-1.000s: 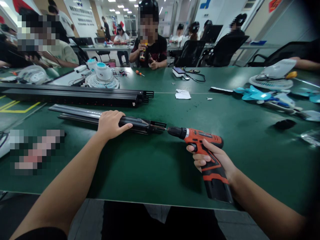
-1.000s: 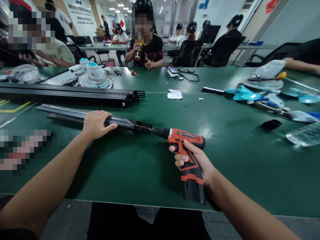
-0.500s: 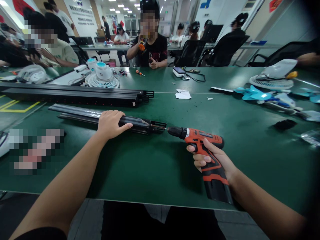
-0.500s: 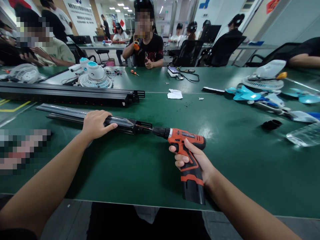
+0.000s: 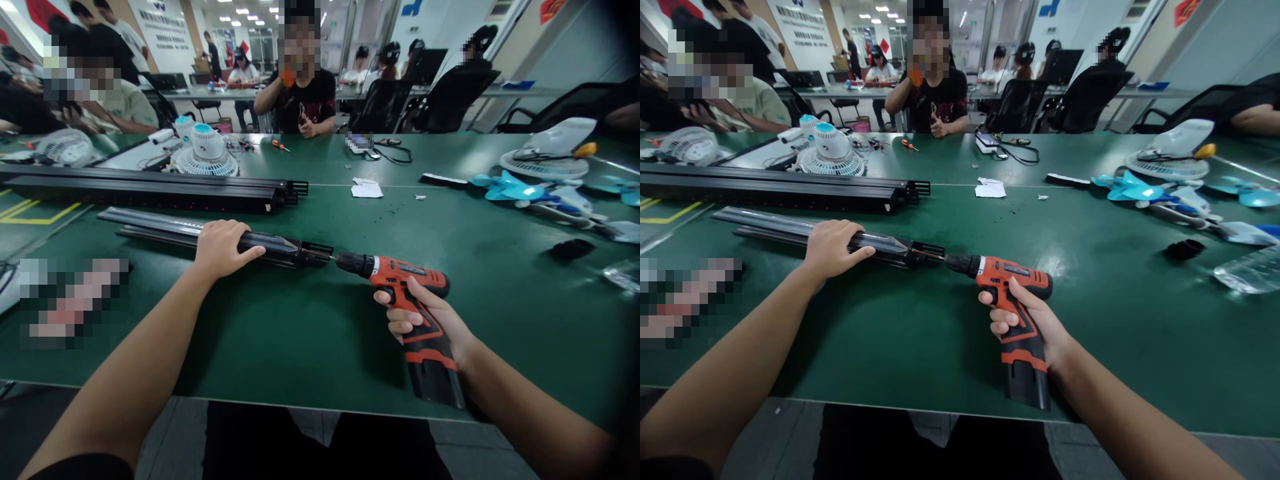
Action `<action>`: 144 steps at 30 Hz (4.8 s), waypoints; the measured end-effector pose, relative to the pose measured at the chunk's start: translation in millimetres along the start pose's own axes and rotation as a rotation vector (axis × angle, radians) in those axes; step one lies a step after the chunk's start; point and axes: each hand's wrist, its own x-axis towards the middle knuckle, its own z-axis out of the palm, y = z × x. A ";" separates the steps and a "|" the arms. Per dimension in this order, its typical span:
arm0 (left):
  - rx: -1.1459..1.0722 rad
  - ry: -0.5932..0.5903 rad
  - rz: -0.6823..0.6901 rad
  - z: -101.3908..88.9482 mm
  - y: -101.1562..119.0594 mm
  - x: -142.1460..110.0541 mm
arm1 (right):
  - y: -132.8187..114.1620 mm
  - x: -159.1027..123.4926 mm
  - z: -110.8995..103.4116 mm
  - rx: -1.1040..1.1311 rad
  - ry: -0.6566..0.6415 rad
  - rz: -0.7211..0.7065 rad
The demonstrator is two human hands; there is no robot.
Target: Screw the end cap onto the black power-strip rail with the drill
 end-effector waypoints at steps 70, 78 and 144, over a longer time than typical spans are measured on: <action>-0.055 -0.005 -0.008 -0.9 0.6 0.0 | 0.0 0.0 2.5 -0.048 0.010 -0.022; -0.044 -0.003 -0.013 -1.2 1.2 -0.1 | 1.8 0.4 -1.5 -0.028 0.004 -0.025; -0.039 -0.005 0.011 -2.1 -4.2 -0.1 | 3.5 1.7 3.4 -0.042 -0.008 -0.022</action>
